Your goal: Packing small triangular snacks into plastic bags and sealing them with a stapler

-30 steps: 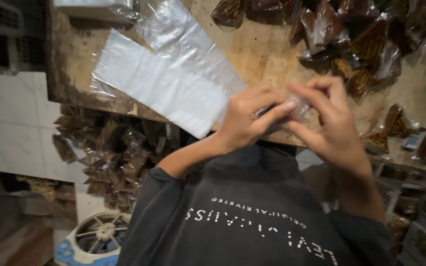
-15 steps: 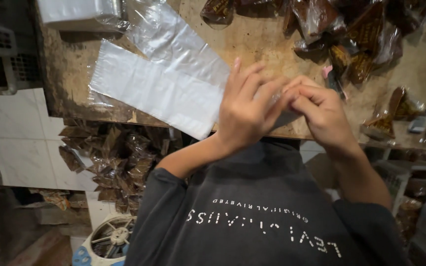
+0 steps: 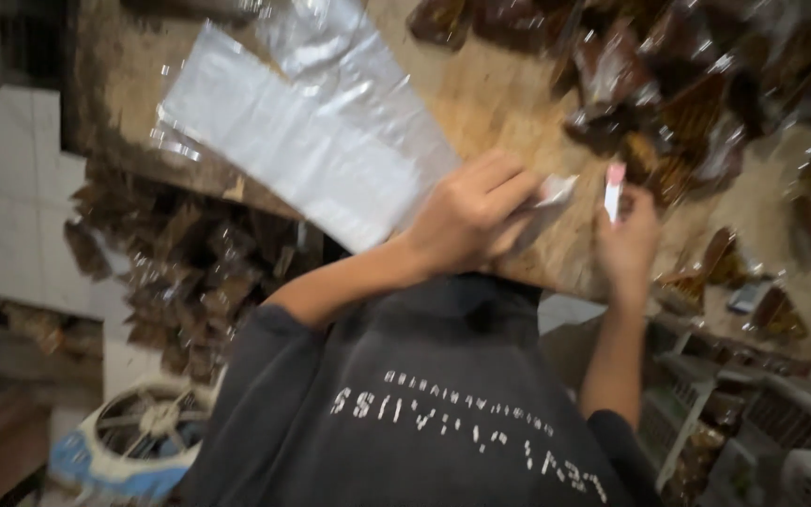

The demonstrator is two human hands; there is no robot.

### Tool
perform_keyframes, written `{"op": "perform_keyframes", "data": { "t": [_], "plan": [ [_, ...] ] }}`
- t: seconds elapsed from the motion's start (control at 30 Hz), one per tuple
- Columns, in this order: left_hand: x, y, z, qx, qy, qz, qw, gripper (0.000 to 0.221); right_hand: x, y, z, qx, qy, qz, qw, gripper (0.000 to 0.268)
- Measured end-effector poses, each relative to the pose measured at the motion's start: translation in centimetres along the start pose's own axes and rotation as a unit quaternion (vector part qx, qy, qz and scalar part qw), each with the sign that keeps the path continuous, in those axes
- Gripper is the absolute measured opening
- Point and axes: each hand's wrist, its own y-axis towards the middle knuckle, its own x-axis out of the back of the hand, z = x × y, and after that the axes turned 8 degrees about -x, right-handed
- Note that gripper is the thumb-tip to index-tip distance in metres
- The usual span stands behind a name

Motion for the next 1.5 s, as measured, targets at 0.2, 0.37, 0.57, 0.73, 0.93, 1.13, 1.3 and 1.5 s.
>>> {"op": "perform_keyframes", "data": {
  "t": [0.2, 0.37, 0.57, 0.73, 0.93, 1.13, 1.3, 1.5],
  "plan": [
    [-0.3, 1.9, -2.7, 0.085, -0.003, 0.013, 0.996, 0.009, 7.4, 2.9, 8.7, -0.118, 0.696, 0.172, 0.687, 0.011],
    [-1.8, 1.6, -3.2, 0.106, -0.029, -0.039, 0.993, 0.009, 9.2, 4.7, 17.6, 0.158, 0.680, -0.143, 0.702, 0.048],
    [-0.8, 0.7, -3.5, 0.104, -0.115, -0.072, 0.985, 0.011, 5.7, 2.7, 17.0, 0.125, 0.615, -0.169, 0.760, 0.055],
    [-1.3, -1.2, -3.7, 0.062, -0.169, -0.062, 0.982, 0.019, 5.5, 3.2, 14.9, 0.122, 0.583, -0.169, 0.786, 0.058],
    [-5.7, -5.6, -1.9, 0.051, -0.077, 0.002, 0.996, 0.050, 7.6, 3.4, 17.2, 0.077, 0.610, -0.217, 0.758, 0.059],
    [1.5, -2.4, 0.3, 0.305, -0.362, -0.016, 0.881, 0.046, 6.9, 3.8, 15.4, -0.054, 0.679, -0.099, 0.725, 0.049],
    [14.8, -8.0, 2.9, 0.562, -0.105, -0.358, 0.738, 0.034, 0.8, 2.6, 5.3, -0.136, 0.147, -0.005, 0.980, 0.040],
    [11.1, -18.6, 10.2, 0.558, 0.340, -0.073, 0.753, 0.077, -2.6, 12.7, -9.9, 0.113, 0.123, -0.231, 0.959, 0.013]
  ]
}}
